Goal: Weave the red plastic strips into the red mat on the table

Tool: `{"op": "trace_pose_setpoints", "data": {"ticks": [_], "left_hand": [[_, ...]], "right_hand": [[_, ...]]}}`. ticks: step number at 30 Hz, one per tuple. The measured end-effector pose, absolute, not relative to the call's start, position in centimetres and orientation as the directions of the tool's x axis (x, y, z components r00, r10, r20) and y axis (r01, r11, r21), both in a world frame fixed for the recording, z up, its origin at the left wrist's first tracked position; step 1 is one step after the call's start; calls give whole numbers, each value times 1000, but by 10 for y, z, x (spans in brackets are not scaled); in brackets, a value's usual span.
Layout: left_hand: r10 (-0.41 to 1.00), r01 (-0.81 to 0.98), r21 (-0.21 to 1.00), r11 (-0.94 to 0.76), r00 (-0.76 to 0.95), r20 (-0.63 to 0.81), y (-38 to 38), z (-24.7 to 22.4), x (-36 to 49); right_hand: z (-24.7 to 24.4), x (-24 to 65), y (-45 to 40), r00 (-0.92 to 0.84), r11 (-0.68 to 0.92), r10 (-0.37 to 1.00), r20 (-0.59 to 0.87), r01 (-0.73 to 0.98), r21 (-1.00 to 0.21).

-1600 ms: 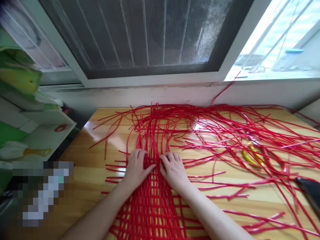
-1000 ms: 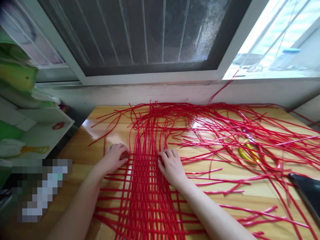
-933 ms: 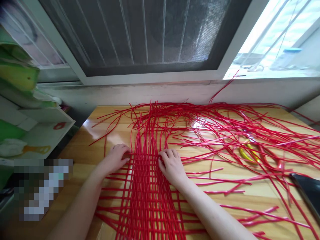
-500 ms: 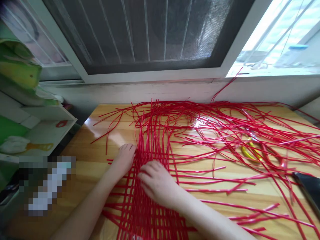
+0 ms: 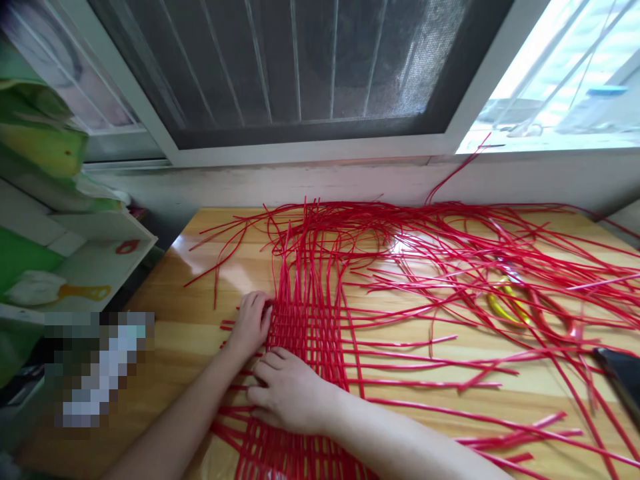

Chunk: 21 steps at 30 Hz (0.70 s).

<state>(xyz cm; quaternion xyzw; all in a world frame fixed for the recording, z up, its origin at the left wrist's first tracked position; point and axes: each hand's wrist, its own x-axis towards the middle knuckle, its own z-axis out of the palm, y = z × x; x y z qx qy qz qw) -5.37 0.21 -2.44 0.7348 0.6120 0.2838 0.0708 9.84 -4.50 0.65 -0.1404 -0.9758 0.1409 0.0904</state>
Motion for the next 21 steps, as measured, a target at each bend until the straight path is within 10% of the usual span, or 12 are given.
{"op": "trace_pose_setpoints", "data": {"ticks": [21], "left_hand": [[940,809,534,-247,68,333,0,-19,-56]], "right_hand": [[12,99,-29,-909,877,397,131,333,-348]]}}
